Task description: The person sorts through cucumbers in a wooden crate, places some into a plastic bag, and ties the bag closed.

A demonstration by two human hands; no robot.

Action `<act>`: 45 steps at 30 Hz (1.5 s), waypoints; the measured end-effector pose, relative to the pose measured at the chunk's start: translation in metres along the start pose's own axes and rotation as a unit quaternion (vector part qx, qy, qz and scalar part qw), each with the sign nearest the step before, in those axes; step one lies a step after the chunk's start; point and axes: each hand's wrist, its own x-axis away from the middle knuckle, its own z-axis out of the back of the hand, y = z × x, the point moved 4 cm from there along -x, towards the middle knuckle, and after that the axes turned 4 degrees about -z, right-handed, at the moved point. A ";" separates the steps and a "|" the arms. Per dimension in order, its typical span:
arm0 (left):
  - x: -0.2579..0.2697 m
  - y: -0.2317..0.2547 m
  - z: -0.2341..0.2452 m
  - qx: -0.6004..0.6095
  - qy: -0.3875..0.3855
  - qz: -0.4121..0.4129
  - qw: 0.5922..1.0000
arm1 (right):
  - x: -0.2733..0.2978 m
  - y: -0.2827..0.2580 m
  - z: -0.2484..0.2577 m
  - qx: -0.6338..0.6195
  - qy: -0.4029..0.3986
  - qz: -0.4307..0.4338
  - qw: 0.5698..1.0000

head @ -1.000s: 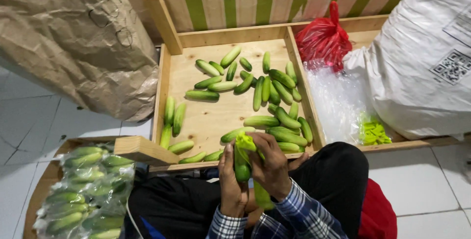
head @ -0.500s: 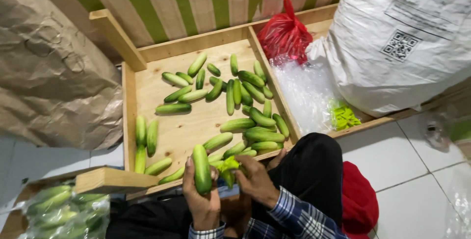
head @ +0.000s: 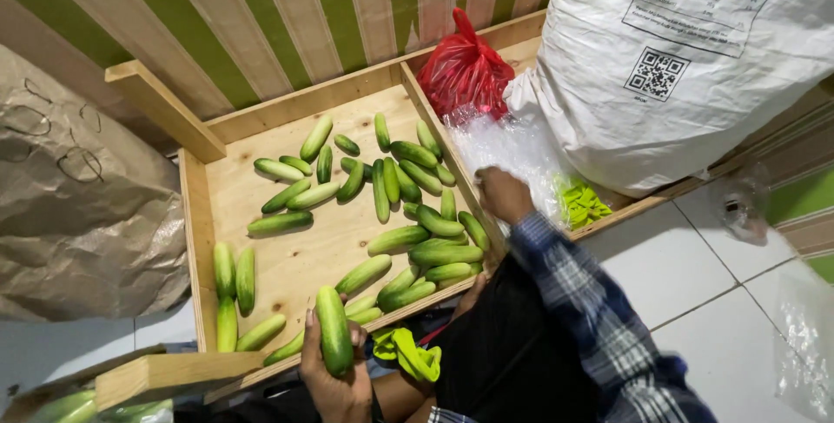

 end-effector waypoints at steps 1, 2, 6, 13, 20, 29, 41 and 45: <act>-0.002 -0.005 0.005 -0.002 -0.004 0.000 1.000 | -0.022 0.012 -0.004 -0.003 0.003 -0.002 1.000; -0.005 -0.010 0.009 0.008 -0.004 -0.002 1.000 | -0.043 0.025 -0.014 0.070 -0.066 -0.012 0.995; -0.022 -0.027 0.032 0.040 -0.027 -0.003 0.999 | -0.112 0.086 -0.077 0.126 -0.208 -0.100 0.965; -0.035 -0.035 0.056 -0.009 -0.018 0.003 1.000 | -0.109 0.106 -0.125 0.120 -0.280 -0.114 0.946; -0.033 -0.039 0.052 -0.023 -0.016 0.018 0.999 | -0.127 0.117 -0.137 0.118 -0.104 -0.051 0.986; -0.026 -0.038 0.040 -0.020 0.029 0.003 0.999 | -0.098 0.103 -0.065 -0.082 0.082 -0.139 0.983; -0.012 -0.031 0.021 -0.015 0.021 0.002 1.000 | -0.091 0.113 -0.053 -0.220 0.186 -0.161 0.944; -0.012 -0.029 0.016 -0.011 -0.017 -0.007 1.000 | -0.091 0.109 -0.043 -0.263 0.237 -0.148 0.923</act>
